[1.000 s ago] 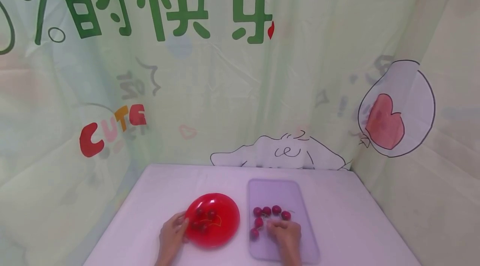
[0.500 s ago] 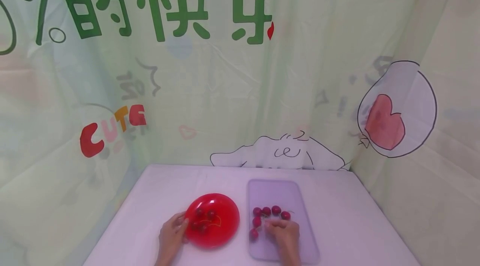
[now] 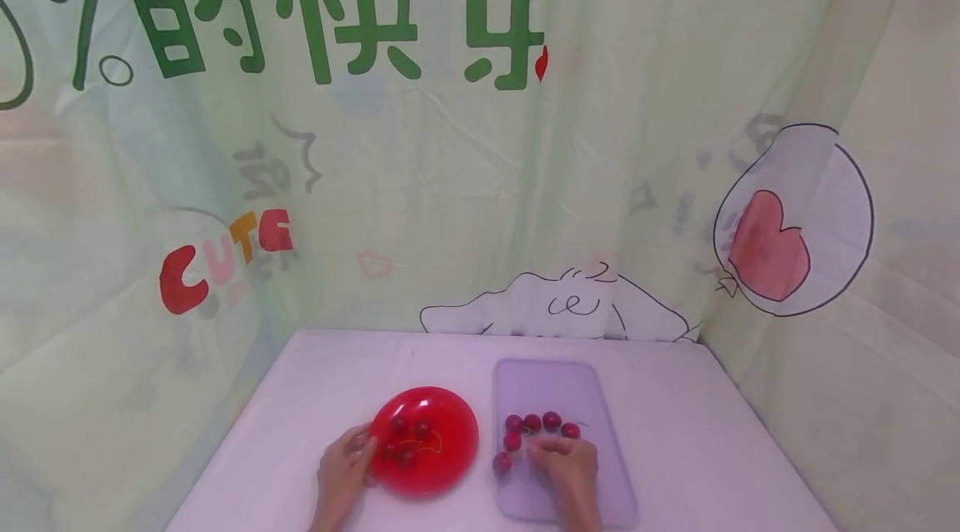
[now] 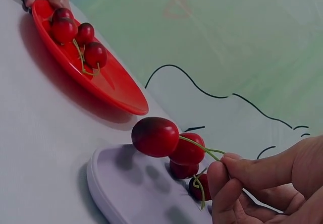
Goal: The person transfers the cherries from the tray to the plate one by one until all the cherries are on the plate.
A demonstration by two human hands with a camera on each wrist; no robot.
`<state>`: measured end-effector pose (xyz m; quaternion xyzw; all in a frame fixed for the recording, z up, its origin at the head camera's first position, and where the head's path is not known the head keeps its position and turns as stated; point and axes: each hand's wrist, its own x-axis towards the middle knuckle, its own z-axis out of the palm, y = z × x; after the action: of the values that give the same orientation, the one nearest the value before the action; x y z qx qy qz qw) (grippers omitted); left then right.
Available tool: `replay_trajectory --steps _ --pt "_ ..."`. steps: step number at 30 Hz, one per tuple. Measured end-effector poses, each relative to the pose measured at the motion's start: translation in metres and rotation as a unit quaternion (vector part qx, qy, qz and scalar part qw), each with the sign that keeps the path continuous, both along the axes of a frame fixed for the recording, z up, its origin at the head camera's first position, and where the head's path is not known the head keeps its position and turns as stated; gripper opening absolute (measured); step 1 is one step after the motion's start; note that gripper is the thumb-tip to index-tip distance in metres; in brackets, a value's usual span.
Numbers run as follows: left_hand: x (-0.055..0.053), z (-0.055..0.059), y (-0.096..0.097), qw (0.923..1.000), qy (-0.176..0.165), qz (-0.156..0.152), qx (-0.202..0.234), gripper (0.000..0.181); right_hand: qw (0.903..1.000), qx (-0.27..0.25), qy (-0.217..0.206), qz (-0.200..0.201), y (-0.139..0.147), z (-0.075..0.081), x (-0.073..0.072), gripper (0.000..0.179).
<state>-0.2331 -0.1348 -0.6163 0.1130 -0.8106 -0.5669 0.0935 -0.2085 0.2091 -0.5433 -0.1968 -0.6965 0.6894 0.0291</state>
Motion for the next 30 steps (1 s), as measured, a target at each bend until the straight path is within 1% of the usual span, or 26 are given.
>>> replay_trajectory --steps 7,10,13,20,26,30 --pt "-0.001 -0.005 -0.001 0.9999 -0.006 0.008 -0.009 0.037 0.9999 0.002 0.006 0.015 -0.006 0.001 -0.002 0.019" --pt "-0.001 -0.004 0.0 1.0 0.002 0.004 -0.008 0.038 0.9998 0.005 0.011 0.017 -0.01 0.001 -0.005 0.02" --pt "0.0 -0.003 0.001 1.0 0.0 0.004 0.0 0.038 0.9997 0.007 0.014 0.019 -0.013 -0.001 -0.007 0.021" --pt "0.001 -0.002 0.001 1.0 0.003 -0.001 -0.001 0.038 0.9992 0.015 0.023 0.03 -0.024 -0.006 -0.011 0.023" --pt "0.0 -0.004 0.0 1.0 0.0 0.001 0.0 0.038 0.9987 0.025 0.017 0.041 -0.035 -0.007 -0.012 0.027" --pt "0.002 -0.001 0.002 1.0 0.0 0.003 0.0 0.038 0.9984 0.02 0.018 0.049 -0.041 -0.008 -0.013 0.026"
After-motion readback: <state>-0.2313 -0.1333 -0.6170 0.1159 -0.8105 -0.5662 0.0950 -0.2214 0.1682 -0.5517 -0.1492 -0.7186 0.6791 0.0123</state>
